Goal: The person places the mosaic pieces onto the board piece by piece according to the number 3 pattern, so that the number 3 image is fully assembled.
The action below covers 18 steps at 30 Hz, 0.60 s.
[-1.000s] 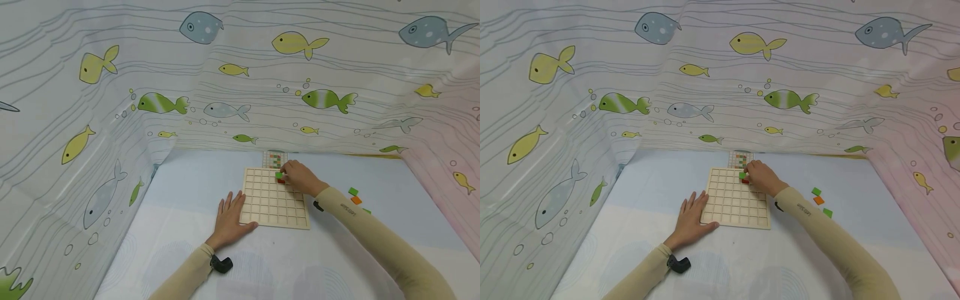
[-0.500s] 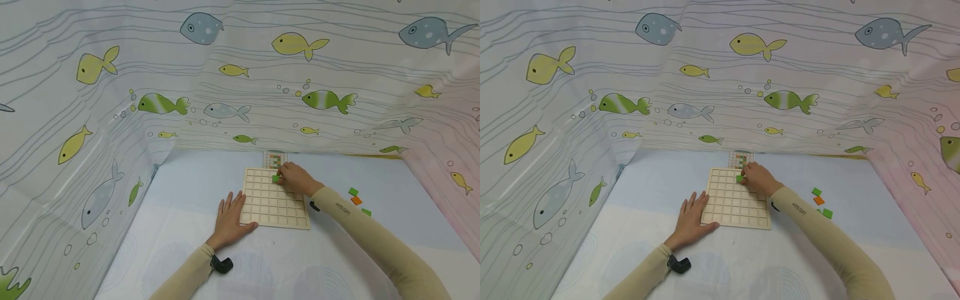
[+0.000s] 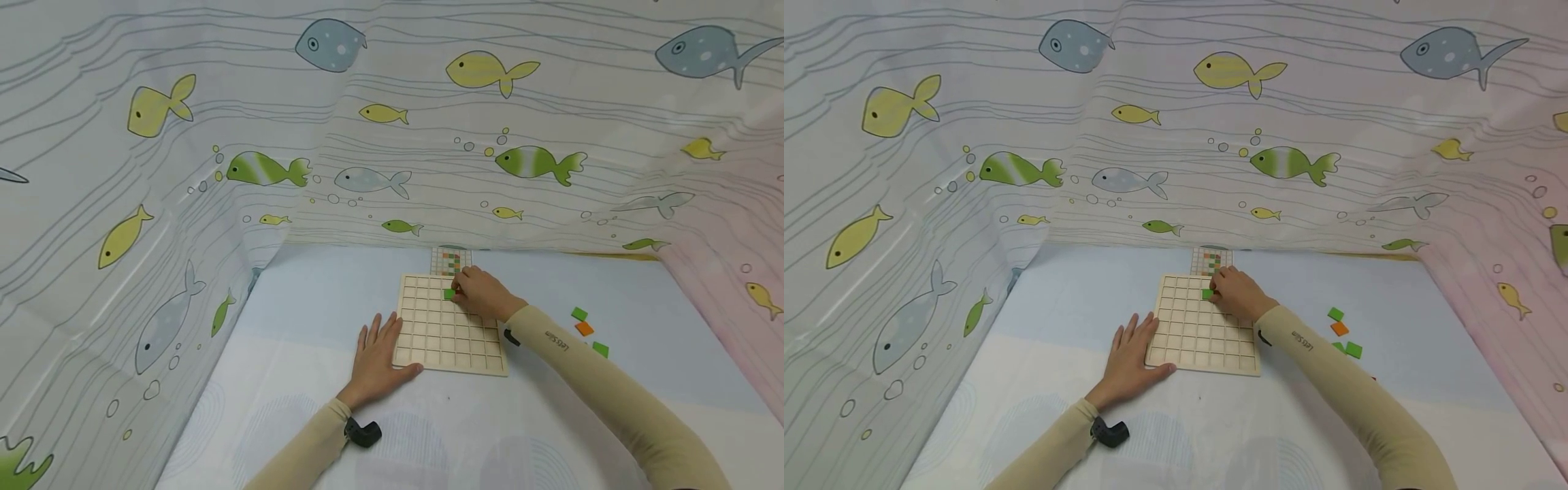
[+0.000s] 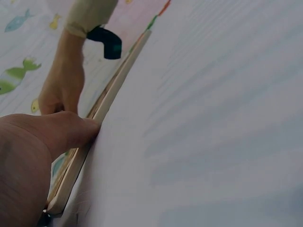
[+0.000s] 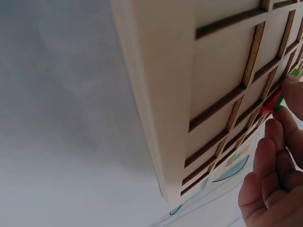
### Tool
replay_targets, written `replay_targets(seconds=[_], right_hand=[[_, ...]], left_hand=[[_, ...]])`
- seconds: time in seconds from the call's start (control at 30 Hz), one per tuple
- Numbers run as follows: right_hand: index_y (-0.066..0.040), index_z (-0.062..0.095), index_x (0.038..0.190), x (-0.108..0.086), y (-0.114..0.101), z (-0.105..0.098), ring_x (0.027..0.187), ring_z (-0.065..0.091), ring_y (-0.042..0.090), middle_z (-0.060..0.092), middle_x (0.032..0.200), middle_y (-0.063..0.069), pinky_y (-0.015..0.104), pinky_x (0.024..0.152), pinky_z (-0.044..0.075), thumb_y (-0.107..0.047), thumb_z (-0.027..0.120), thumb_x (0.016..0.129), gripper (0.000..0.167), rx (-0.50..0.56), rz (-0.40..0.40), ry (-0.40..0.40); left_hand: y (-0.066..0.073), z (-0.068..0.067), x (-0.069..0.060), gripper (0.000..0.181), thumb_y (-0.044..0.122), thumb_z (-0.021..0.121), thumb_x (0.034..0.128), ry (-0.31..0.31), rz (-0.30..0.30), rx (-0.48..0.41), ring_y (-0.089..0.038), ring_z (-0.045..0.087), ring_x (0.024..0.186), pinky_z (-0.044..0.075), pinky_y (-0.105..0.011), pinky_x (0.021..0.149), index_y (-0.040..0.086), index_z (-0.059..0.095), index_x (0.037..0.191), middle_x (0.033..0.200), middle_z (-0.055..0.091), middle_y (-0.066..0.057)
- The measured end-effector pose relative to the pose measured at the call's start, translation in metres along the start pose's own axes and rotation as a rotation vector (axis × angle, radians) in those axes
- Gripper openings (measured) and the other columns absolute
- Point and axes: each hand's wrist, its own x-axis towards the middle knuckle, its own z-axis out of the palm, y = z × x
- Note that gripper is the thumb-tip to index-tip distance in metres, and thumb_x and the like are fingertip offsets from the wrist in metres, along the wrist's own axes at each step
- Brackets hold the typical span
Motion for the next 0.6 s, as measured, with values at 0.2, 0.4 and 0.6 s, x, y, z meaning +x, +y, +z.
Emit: replay_targets(seconds=[0.2, 0.4, 0.6], right_hand=[[-0.005, 0.071, 0.112, -0.0008, 0.0015, -0.0009, 0.092, 0.059, 0.024, 0.066, 0.102, 0.008, 0.041, 0.081, 0.053, -0.025, 0.076, 0.1, 0.024, 0.003, -0.013, 0.003], [-0.005, 0.072, 0.113, -0.0009, 0.0015, 0.0012, 0.091, 0.059, 0.023, 0.066, 0.102, 0.009, 0.041, 0.079, 0.053, -0.024, 0.076, 0.1, 0.023, 0.039, -0.011, 0.008], [-0.002, 0.072, 0.115, -0.001, -0.0005, 0.0019, 0.093, 0.061, 0.025, 0.066, 0.104, 0.011, 0.042, 0.08, 0.055, -0.02, 0.076, 0.099, 0.024, 0.069, -0.023, 0.025]], left_hand=[[0.001, -0.001, -0.0004, 0.1, 0.056, 0.074, 0.0892, -0.005, -0.003, 0.001, -0.041, 0.01, 0.165, 0.004, -0.065, 0.129, 0.006, 0.034, 0.166, 0.175, 0.028, -0.012], [0.0005, -0.0002, -0.0004, 0.1, 0.056, 0.074, 0.089, -0.006, -0.005, 0.005, -0.04, 0.01, 0.165, 0.004, -0.065, 0.129, 0.006, 0.035, 0.165, 0.175, 0.029, -0.012], [-0.0001, 0.0004, 0.0, 0.099, 0.055, 0.075, 0.0887, 0.001, 0.0, -0.003, -0.041, 0.011, 0.165, 0.005, -0.066, 0.129, 0.006, 0.035, 0.165, 0.174, 0.029, -0.013]])
